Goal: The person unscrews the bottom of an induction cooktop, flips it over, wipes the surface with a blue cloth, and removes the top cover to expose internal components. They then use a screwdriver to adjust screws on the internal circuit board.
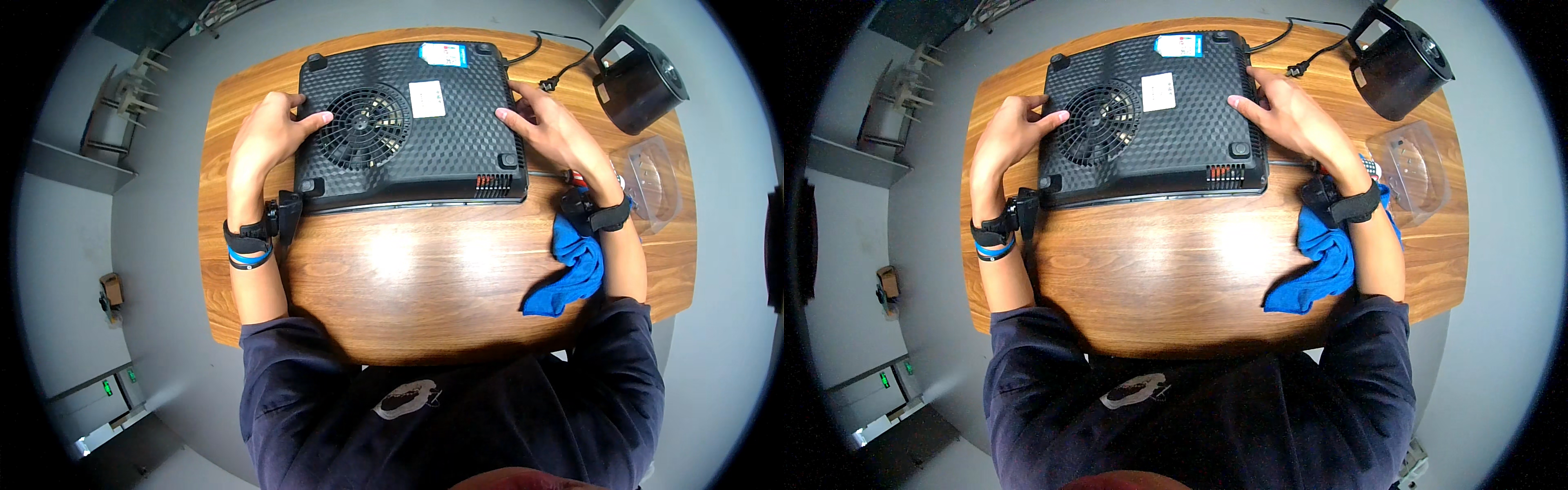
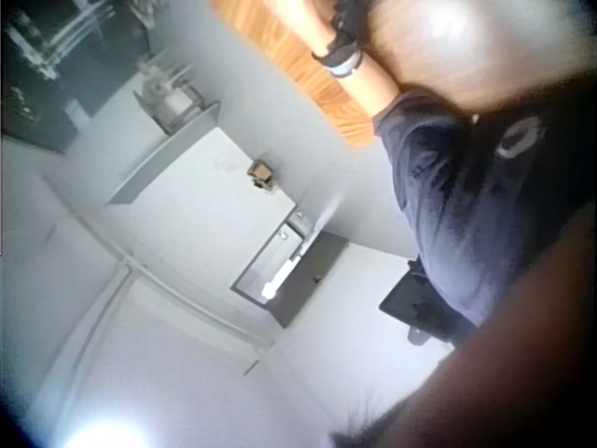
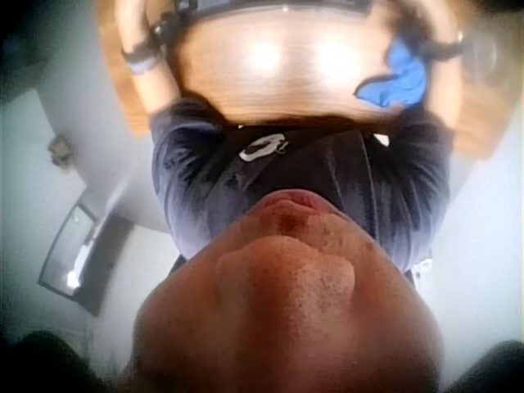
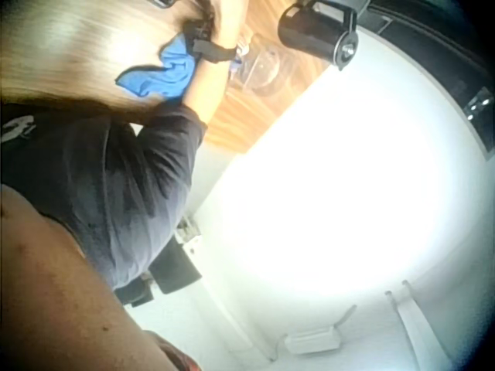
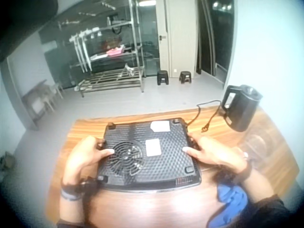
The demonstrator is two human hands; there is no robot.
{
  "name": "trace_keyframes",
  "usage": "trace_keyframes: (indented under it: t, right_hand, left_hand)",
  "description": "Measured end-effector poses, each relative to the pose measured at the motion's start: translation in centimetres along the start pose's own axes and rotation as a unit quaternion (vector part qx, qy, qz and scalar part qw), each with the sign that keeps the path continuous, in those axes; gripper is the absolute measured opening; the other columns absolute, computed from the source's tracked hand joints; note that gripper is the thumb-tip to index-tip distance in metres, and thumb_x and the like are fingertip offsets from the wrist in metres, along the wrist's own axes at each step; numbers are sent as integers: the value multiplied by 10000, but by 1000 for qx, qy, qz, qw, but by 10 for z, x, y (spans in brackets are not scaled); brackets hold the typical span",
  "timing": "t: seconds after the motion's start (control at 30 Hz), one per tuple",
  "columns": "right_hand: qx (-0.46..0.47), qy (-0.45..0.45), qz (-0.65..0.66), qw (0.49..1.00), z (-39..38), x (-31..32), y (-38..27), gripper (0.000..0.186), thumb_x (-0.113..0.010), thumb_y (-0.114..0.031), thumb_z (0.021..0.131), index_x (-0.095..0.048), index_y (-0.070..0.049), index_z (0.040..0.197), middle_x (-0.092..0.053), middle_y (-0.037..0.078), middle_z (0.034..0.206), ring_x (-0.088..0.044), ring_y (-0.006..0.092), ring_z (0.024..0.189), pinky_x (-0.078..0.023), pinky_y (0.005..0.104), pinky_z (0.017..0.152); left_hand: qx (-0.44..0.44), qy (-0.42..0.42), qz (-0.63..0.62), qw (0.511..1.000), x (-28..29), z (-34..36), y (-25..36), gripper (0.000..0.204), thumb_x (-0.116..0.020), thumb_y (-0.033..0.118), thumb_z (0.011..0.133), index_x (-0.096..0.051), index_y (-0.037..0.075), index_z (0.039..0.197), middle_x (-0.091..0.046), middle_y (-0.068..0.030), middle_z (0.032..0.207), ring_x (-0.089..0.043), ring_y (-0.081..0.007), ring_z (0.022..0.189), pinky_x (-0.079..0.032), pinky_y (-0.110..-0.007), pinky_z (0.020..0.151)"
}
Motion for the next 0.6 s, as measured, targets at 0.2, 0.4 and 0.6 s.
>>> trace_keyframes:
  t: [0.2, 0.4, 0.6]
  right_hand:
    - [27, 22, -1, 999, 1, -4, 11, 746, -702, -474, 1089, -563, 112, 1529, -746, 344, 1215, -759, 396, 1124, -586, 445, 961]
    - [9, 32, 15, 999, 7, -3, 23, 799, -708, -510, 1079, -546, 107, 1560, -712, 259, 1041, -708, 327, 942, -572, 433, 862]
    - [7, 42, 30, 999, 4, 0, 18, 784, -720, -484, 1078, -546, 103, 1568, -709, 210, 981, -698, 275, 897, -571, 404, 827]
  left_hand:
    - [-1, -4, 21, 1000, 9, -7, 13, 758, -892, 474, 924, -721, -105, 1382, -811, -309, 1119, -816, -343, 1042, -618, -429, 930]
    - [-21, 27, 33, 999, 14, -14, 19, 746, -883, 468, 941, -718, -102, 1393, -817, -307, 1103, -830, -330, 996, -629, -417, 884]
    - [-12, 35, 35, 999, 20, -21, 26, 728, -881, 491, 936, -743, -72, 1376, -821, -293, 1090, -831, -335, 1002, -631, -426, 895]
Point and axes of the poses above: each hand's wrist, its own z-axis towards the middle knuckle, its own x-axis out of the back of the hand, y = z × x, the point moved 9 cm from there along z, towards the middle knuckle
